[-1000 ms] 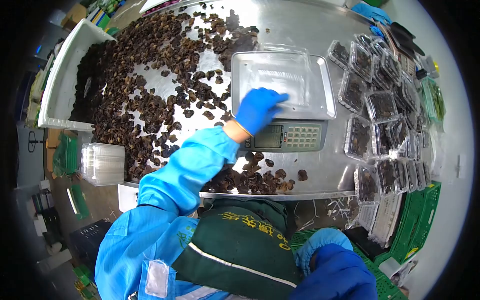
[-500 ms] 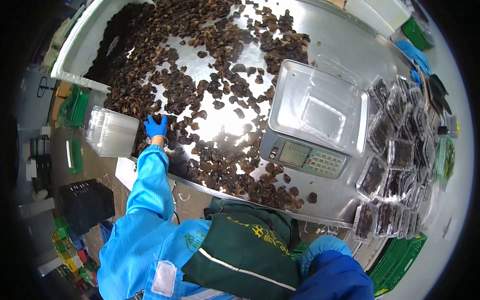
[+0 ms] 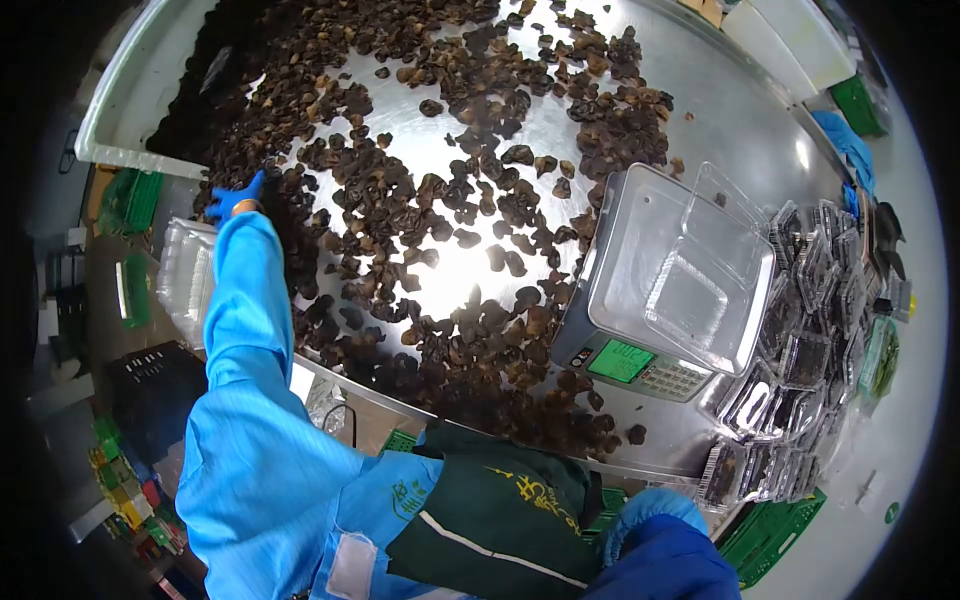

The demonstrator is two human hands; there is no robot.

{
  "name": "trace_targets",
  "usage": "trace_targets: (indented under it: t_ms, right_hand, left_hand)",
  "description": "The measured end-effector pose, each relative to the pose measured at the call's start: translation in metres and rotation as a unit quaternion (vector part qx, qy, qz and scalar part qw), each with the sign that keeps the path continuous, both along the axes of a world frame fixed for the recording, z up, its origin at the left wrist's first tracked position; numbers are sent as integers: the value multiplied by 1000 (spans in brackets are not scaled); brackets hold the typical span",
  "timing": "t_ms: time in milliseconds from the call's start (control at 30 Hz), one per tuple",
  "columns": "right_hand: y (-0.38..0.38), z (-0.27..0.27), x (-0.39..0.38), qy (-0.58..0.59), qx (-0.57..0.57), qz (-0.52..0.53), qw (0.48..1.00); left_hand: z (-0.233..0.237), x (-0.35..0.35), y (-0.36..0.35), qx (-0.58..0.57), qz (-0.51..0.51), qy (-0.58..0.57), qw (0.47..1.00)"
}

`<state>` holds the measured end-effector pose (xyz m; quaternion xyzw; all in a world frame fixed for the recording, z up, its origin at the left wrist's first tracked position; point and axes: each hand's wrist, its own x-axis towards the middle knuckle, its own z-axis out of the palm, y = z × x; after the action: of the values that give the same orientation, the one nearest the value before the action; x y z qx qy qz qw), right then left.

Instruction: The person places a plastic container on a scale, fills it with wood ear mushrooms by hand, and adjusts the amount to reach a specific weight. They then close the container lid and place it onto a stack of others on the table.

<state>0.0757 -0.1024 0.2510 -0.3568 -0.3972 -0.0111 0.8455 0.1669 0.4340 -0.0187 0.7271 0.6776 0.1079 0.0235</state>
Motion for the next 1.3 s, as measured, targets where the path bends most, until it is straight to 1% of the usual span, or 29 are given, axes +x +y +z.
trace_targets:
  t_ms: [33,67,100,200,233,300,367,433,500,533,600,633,700,733,767,833,867,900,933,1000,1033,1067,1100,1133,1167,1200,1233,1267,1300]
  right_hand:
    - [4,-3,9,2,-3,-3,1000]
    - [6,-5,17,-23,-5,7,1000]
    - [7,-7,22,-48,-8,18,999]
    - [5,-11,17,-25,-24,-23,999]
    - [4,-11,16,-22,-23,-21,999]
    - [0,-11,12,-18,-41,-28,999]
    - [5,-7,10,-22,-23,-27,999]
    - [3,-2,6,-26,-5,-28,999]
    - [-5,4,-1,-33,-22,-23,999]
    - [-10,4,-3,-34,-23,-25,999]
    - [-20,-1,-6,-101,14,-8,995]
    - [-27,-1,-11,-103,15,-10,995]
    - [-44,0,-22,-96,11,-16,995]
    - [-50,0,-26,-98,13,-19,995]
    - [-57,-1,-30,-113,21,-34,993]
    - [-68,-2,-33,-134,27,-55,989]
    - [-73,-3,-32,-167,74,-33,983]
    - [-78,-5,-33,-199,120,-11,973]
    - [-85,-8,-37,-202,118,-18,972]
    - [-100,-10,-46,-264,164,-72,948]
    - [-104,-8,-49,-268,161,-79,947]
    - [-106,-4,-52,-237,122,-89,960]
    - [-108,1,-55,-206,82,-100,970]
    - [-114,7,-62,-211,81,-108,968]
    - [-119,15,-72,-163,21,-146,976]
    - [-124,20,-79,-111,-37,-183,976]
    - [-126,21,-80,-113,-35,-191,974]
    - [-127,21,-76,-130,-12,-160,979]
    - [-129,21,-75,-146,11,-128,981]
  left_hand:
    - [-25,-1,36,-71,48,-19,996]
    - [-45,-3,67,-133,11,-35,990]
    - [-48,1,66,-136,9,-31,990]
    - [-52,2,55,-145,-140,-26,979]
    - [-54,4,49,-143,-192,-32,970]
    - [-38,13,10,-189,-269,-67,942]
    - [-62,20,-24,-201,-358,-194,891]
    - [-76,25,-80,-268,-452,-259,810]
    - [-52,22,-137,-211,-521,-200,803]
    - [-37,16,-162,-310,-500,-252,768]
    - [-19,2,-189,-500,-432,-338,671]
    - [-16,-4,-193,-498,-434,-338,670]
    - [-11,-12,-195,-428,-496,-314,687]
    - [-10,-16,-195,-433,-498,-342,669]
    - [-14,-17,-189,-404,-510,-316,690]
    - [-22,-12,-188,-355,-542,-280,708]
    - [-26,-8,-197,-356,-546,-281,704]
    - [-32,-4,-207,-273,-582,-210,737]
    - [-34,1,-222,-187,-610,-138,757]
    - [-39,8,-255,-139,-650,-116,738]
    - [-38,8,-271,-116,-669,-95,728]
    - [-31,6,-289,-149,-653,-113,734]
    - [-41,6,-296,-160,-651,-131,731]
    - [-50,3,-304,-163,-655,-157,721]
    - [-55,-2,-313,-166,-659,-182,711]
    - [-60,-10,-322,-199,-658,-187,701]
    - [-59,-18,-333,-231,-657,-190,692]
    - [-53,-23,-344,-243,-673,-206,667]
    - [-54,-27,-352,-308,-640,-230,666]
